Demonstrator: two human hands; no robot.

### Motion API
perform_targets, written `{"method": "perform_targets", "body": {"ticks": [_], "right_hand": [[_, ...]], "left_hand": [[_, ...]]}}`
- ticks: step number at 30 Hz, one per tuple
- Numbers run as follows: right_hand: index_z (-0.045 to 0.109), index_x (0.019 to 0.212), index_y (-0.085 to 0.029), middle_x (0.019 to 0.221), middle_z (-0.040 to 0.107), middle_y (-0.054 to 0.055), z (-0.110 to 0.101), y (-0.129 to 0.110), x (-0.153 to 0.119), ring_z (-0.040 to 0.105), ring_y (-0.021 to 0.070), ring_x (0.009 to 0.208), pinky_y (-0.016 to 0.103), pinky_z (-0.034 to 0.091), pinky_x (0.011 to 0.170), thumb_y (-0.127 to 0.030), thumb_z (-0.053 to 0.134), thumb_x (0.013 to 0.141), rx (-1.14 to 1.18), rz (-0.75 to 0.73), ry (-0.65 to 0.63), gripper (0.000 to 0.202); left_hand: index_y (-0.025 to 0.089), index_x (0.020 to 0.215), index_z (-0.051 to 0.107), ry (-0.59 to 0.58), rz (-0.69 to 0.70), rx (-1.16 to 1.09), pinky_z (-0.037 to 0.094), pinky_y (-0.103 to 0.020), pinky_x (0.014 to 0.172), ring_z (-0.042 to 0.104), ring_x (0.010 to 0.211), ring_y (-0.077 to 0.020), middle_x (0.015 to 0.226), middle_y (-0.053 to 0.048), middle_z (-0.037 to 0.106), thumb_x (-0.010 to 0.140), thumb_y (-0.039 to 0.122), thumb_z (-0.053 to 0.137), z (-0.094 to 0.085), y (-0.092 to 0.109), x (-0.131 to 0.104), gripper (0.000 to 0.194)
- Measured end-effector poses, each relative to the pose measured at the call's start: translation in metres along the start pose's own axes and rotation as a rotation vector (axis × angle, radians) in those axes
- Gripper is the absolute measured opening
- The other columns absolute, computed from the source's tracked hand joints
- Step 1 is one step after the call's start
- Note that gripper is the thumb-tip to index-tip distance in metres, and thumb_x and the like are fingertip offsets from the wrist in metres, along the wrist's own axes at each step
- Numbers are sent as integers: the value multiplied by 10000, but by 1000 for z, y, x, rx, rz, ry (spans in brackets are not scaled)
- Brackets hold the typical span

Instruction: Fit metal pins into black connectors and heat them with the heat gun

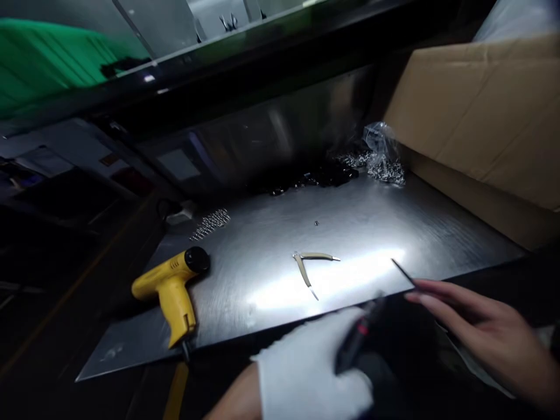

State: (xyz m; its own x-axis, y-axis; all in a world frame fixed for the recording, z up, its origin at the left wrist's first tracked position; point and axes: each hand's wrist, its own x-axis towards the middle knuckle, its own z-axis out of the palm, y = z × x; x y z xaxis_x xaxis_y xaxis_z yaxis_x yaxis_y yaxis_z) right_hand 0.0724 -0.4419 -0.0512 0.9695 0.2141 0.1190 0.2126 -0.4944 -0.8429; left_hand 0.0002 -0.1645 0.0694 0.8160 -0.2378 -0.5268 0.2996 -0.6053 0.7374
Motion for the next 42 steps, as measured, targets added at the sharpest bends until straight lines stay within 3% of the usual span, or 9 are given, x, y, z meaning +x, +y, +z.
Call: {"method": "perform_targets", "body": {"ticks": [3,6,11,15,19,24,29,34,42], "right_hand": [[742,1274,-258,1122,797,59,30,-39,58,754,237,983,331,645,795,-413,549,1043,-251,-268,-43,338],[759,1230,-153,929,777,120,46,-51,108,698,282,833,438,594,726,-260,450,1059,-450,-356,-33,370],[784,1022,-108,1094,746,181,63,-57,151,645,346,1059,521,537,890,-208,529,1015,-607,-415,-64,273],[724,1112,-156,1076,734,77,95,-78,174,678,226,1020,410,561,889,-324,621,1017,-618,-482,-176,219],[702,1123,-167,1087,711,68,113,-94,195,666,229,1026,423,553,892,-357,639,1007,-648,-485,-147,231],[738,1114,-120,1106,704,144,89,-77,190,617,302,1070,457,510,932,-290,563,1026,-648,-467,-72,260],[732,1169,-122,1100,703,130,79,-54,156,609,283,1023,430,514,879,-300,542,1048,-556,-515,-132,287],[752,1057,-154,1072,697,99,86,-45,135,609,244,946,422,505,820,-259,543,1047,-455,-552,-144,234],[759,1004,-140,1033,683,91,85,-41,137,614,241,941,460,521,898,-215,532,1044,-369,-582,-140,243]], "left_hand": [[320,1314,607,373,-155,243,550,-427,822,708,898,-290,1050,-41,752,899,326,522,-44,-20,-23,424],[305,1293,585,576,-291,470,533,-505,825,722,948,-367,1117,-96,739,891,337,511,-74,-52,-23,410],[277,1189,620,605,-338,601,525,-528,839,723,985,-396,1101,-140,719,893,333,482,-101,-84,-18,331],[252,1162,651,582,-296,670,520,-521,838,700,1014,-406,1080,-153,706,916,400,479,-111,-79,0,335],[203,1094,677,624,-237,929,492,-542,835,657,1015,-418,1061,-177,685,919,444,497,-123,-66,27,347],[168,1126,657,667,-33,1309,444,-520,853,602,1021,-381,1085,-179,640,872,307,582,-143,-39,51,299],[178,1100,646,568,147,1554,412,-488,867,582,966,-327,1010,-134,613,830,139,567,-163,-7,79,284],[172,1082,647,453,201,1740,408,-476,854,578,942,-315,971,-131,600,822,68,511,-173,11,102,312],[170,1128,625,337,175,1924,405,-476,847,563,872,-298,953,-123,589,848,94,488,-175,22,120,321]]}}
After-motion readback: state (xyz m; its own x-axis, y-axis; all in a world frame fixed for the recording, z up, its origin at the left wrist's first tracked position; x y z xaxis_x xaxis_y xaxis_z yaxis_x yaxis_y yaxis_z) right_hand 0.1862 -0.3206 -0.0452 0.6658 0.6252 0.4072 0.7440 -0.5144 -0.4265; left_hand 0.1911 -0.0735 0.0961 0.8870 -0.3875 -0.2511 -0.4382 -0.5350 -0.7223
